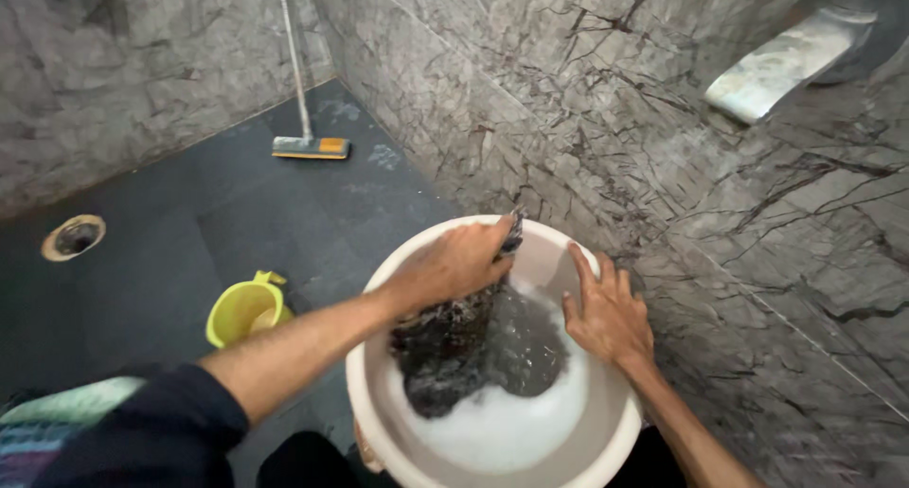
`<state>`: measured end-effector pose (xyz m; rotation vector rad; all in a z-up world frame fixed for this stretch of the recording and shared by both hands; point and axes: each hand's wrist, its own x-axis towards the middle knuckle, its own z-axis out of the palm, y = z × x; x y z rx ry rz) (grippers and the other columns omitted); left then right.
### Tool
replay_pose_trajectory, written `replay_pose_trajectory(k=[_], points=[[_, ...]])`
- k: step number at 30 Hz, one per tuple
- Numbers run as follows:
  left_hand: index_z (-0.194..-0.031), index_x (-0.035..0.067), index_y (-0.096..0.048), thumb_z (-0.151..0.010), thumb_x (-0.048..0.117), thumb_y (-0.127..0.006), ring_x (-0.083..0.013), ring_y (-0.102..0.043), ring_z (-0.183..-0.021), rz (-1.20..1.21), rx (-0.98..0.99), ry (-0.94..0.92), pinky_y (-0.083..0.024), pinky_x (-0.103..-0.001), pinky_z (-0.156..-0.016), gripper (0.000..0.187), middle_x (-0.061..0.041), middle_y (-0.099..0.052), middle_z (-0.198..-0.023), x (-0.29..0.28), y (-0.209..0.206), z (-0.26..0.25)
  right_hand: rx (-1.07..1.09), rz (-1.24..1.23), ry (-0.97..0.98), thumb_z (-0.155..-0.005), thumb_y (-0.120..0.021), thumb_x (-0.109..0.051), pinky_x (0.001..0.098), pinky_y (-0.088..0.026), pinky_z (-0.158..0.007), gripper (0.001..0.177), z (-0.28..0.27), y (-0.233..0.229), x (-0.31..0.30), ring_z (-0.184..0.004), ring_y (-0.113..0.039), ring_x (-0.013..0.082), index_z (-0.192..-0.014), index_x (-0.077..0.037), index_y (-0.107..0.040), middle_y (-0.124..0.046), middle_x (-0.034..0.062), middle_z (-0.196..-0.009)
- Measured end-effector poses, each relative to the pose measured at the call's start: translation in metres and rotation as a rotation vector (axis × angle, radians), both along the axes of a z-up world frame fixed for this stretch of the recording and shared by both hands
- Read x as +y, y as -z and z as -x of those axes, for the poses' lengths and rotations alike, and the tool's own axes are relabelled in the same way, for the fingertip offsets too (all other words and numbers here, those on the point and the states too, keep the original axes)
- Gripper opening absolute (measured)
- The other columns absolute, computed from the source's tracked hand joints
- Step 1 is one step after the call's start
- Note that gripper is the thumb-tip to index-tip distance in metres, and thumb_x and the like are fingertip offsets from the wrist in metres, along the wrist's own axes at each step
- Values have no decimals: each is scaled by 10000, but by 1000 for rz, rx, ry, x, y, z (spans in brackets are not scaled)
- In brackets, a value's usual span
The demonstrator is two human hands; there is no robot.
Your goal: The person washes several small rugs by hand in a basin filled with soapy water, scrubbing and rinsing them individually.
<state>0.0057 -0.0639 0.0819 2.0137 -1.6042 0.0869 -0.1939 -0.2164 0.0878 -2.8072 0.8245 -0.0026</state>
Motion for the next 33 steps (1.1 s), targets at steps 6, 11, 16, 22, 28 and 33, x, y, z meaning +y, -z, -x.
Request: replay_pose_trajectory(k=[6,11,16,22,28,33], points=[[-1534,37,-392,-1075,334,-550,-414,-695,-948,-462,164,5,-562,-523,-804,569,-207,-714,-1048,-22,171,35,-34,-4,-11,-869,-593,-353,585,-461,-999,821,-2,5,-4,-1329,-446,398,-1592,-300,-208,-361,154,-1543],[-1394,20,-421,-873,366,-705,-390,-644,-1048,-684,-170,102,-518,-555,-835,687,-197,-652,-1216,-22,270,69,-12,12,-20,-869,-596,-359,581,-460,-1009,847,-7,6,-5,-1323,-437,409,-1603,-276,-181,-355,187,-1544],[-1281,8,-491,-837,335,-736,-411,-656,-991,-785,-133,75,-524,-560,-805,604,-215,-666,-1122,-53,266,66,73,62,-30,-844,-619,-388,572,-471,-986,947,-7,3,-3,-1326,-431,395,-1646,-264,-131,-315,206,-1558],[-1146,-6,-575,-794,298,-773,-437,-669,-921,-569,-29,44,-532,-565,-770,506,-235,-683,-1010,-72,207,44,118,114,-40,-840,-627,-381,553,-495,-981,962,-8,0,-3,-1322,-446,398,-1632,-246,-98,-320,203,-1568],[-1011,-20,-660,-751,262,-811,-462,-683,-852,-159,32,-15,-540,-570,-735,412,-256,-701,-897,-28,46,0,82,168,-55,-812,-667,-402,553,-501,-980,994,-4,-6,8,-1323,-453,398,-1618,-245,-108,-342,205,-1555],[-1307,-13,-505,-869,254,-743,-455,-667,-939,-118,56,-152,-524,-563,-771,565,-232,-704,-1024,22,-48,5,104,140,-38,-815,-689,-429,562,-489,-986,1002,-3,-4,9,-1333,-436,392,-1610,-266,-102,-313,186,-1559]])
